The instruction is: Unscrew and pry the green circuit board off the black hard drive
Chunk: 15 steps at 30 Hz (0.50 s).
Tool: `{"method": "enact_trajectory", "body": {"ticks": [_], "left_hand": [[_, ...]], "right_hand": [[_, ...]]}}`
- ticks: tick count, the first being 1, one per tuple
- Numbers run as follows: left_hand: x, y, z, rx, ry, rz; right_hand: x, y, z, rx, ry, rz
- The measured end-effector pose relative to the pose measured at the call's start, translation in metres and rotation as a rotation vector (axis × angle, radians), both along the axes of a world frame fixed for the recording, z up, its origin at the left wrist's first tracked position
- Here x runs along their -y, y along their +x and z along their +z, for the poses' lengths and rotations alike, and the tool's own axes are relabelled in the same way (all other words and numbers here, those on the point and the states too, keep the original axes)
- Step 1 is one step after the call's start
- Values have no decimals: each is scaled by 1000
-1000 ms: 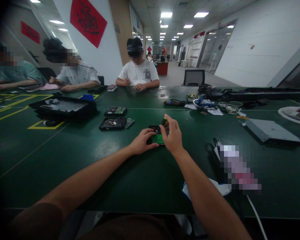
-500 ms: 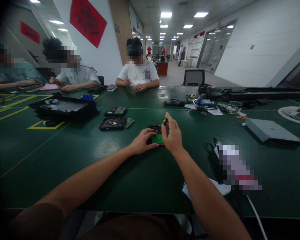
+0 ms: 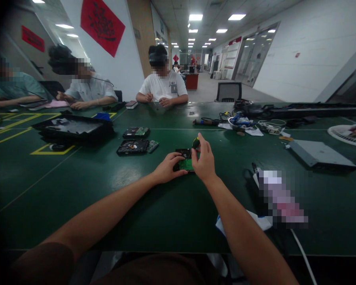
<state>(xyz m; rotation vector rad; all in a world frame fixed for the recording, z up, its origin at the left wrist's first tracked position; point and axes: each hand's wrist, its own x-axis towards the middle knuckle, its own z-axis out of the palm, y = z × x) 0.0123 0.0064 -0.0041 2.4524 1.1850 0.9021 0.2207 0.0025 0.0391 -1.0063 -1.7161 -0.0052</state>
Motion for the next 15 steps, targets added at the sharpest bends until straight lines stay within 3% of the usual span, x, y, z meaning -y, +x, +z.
{"method": "enact_trajectory", "body": {"ticks": [15], "left_hand": [[0,3,1,-10,-7,8]], "right_hand": [[-1,3,-2,2,-71,38]]}}
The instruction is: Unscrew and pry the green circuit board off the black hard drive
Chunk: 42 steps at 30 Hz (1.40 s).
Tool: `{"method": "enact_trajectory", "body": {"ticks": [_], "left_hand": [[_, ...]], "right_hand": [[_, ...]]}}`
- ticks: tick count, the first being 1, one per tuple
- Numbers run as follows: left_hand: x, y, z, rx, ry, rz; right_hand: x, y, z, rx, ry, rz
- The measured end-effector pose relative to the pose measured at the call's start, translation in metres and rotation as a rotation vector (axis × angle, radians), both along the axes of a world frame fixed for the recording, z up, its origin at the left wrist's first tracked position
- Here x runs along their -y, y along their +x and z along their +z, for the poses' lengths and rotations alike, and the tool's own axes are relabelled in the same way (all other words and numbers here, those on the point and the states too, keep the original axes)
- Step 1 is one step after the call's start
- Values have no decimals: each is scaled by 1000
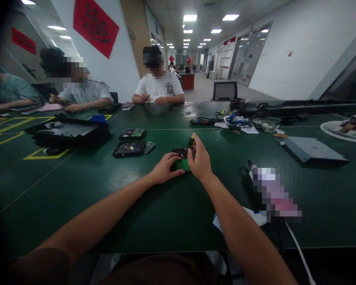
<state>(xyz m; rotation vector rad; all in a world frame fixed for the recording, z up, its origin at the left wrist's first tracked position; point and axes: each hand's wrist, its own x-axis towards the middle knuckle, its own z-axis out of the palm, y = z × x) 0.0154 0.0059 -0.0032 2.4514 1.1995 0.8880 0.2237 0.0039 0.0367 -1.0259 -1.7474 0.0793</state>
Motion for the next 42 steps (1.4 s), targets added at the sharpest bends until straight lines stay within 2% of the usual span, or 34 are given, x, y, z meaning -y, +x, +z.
{"method": "enact_trajectory", "body": {"ticks": [9,16,18,22,26,36,42], "left_hand": [[-1,0,-2,-8,4,0],[-1,-1,-2,-14,-8,3],[-1,0,-3,-12,-12,9],[-2,0,-4,3,-12,6],[-2,0,-4,-1,-3,0],[-2,-1,-4,14,-10,-3],[-2,-2,-4,10,-5,-14]], "right_hand": [[1,-1,0,-6,7,-10],[5,-1,10,-64,-4,-45],[6,-1,13,-151,-68,6],[8,-3,17,-404,-270,198],[5,-3,17,-598,-354,334],[1,-1,20,-846,-573,486],[2,1,22,-881,-639,533]]}}
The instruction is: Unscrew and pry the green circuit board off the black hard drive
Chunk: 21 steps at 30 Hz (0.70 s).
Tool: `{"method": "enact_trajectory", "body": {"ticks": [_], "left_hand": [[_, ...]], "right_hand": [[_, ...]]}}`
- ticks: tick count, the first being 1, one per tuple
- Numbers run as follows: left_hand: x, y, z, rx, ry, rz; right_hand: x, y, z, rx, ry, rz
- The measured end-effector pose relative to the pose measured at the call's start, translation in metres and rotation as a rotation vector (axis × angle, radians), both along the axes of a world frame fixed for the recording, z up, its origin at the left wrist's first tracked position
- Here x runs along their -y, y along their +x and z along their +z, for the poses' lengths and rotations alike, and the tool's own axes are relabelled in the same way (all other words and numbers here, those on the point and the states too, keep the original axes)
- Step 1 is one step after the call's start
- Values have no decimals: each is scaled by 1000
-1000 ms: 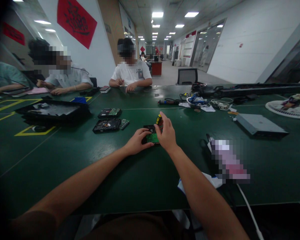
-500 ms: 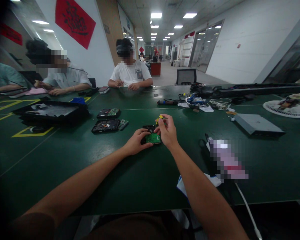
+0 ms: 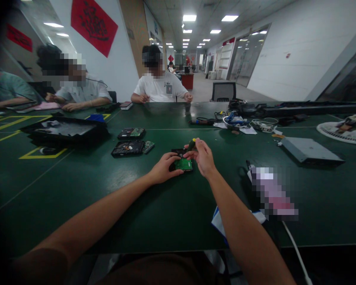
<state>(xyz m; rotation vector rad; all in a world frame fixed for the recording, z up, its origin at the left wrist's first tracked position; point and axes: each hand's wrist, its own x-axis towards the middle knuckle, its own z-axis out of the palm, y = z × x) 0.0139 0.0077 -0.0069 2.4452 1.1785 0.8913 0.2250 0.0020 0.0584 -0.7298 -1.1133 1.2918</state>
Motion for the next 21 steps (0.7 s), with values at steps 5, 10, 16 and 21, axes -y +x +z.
{"method": "enact_trajectory", "body": {"ticks": [5,10,16,21], "left_hand": [[1,0,1,0,6,0],[2,0,3,-7,-1,3],[0,0,1,-7,5,-9],[0,0,0,-9,15,1]], "right_hand": [[0,1,3,10,-34,23],[3,2,5,42,-47,76],[5,1,6,8,-65,159],[5,1,7,-34,-89,153]]}}
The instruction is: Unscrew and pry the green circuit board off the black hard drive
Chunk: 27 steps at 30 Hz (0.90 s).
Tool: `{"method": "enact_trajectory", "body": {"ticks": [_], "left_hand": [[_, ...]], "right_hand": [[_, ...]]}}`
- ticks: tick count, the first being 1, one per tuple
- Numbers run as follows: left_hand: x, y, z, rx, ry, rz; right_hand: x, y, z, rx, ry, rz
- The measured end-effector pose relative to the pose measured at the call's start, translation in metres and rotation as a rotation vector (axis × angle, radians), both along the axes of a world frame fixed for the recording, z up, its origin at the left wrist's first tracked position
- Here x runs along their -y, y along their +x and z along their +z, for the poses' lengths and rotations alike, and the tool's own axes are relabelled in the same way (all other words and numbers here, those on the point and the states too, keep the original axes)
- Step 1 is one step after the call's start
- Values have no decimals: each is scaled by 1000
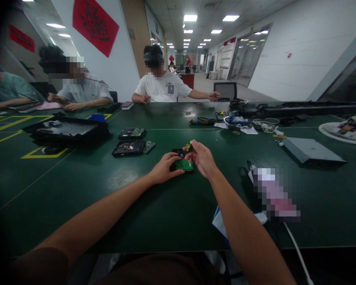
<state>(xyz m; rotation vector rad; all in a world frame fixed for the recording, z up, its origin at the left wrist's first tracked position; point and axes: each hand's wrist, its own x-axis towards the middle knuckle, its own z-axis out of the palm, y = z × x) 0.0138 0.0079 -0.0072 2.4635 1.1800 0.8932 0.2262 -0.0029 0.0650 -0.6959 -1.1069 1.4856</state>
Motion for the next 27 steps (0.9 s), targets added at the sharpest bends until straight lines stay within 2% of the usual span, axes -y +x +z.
{"method": "enact_trajectory", "body": {"ticks": [9,22,27], "left_hand": [[0,0,0,8,-11,0],[2,0,3,-2,-22,4],[2,0,2,-21,-25,13]], "right_hand": [[3,-1,3,35,-19,-22],[1,2,0,27,53,-43],[-2,3,0,-12,-6,-31]]}}
